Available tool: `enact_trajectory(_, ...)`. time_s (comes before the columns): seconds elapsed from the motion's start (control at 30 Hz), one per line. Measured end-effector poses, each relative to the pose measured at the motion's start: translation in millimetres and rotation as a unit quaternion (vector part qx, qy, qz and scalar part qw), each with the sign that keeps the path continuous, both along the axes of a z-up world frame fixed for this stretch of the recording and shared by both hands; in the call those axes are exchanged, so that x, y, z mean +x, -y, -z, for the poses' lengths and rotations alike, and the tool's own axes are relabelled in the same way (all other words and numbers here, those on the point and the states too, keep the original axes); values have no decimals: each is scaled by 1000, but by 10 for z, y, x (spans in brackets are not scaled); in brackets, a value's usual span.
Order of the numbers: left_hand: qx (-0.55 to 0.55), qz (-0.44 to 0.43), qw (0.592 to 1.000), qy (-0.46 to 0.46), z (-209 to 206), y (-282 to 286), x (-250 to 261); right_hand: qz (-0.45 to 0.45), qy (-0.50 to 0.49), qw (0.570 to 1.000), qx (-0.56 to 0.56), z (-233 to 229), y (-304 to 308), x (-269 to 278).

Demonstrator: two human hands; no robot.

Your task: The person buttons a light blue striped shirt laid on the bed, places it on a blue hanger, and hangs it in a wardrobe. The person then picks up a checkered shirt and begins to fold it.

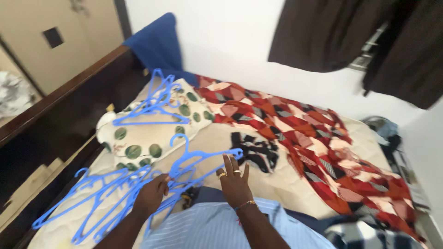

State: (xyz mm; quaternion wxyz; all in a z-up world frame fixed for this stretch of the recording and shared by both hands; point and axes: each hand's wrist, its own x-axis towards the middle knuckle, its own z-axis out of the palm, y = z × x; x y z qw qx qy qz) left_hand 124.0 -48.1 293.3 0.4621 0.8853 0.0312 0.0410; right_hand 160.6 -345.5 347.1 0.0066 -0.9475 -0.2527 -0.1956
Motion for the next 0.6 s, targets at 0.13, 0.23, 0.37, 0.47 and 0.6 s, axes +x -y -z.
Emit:
enact_trajectory(0.13,-92,146,985,-18,-4,407,160,42,-64,997,-11,17,623,-134)
enact_trajectory(0.23,-153,169,961,-156,-67,716,206,58,-80,995,-14,2,1033,-294)
enact_trajectory(0.37,-83,176,949,-247,-212,1041,152,86,-111,990,5,-79,1450,-501)
enact_trajectory(0.47,71,280,956,-55,-253,1259,40,127,-209,970,13,-112,1661,-667)
enact_trajectory(0.6,273,359,892,-35,-252,1469,26,162,-253,953,41,-134,1796,-769)
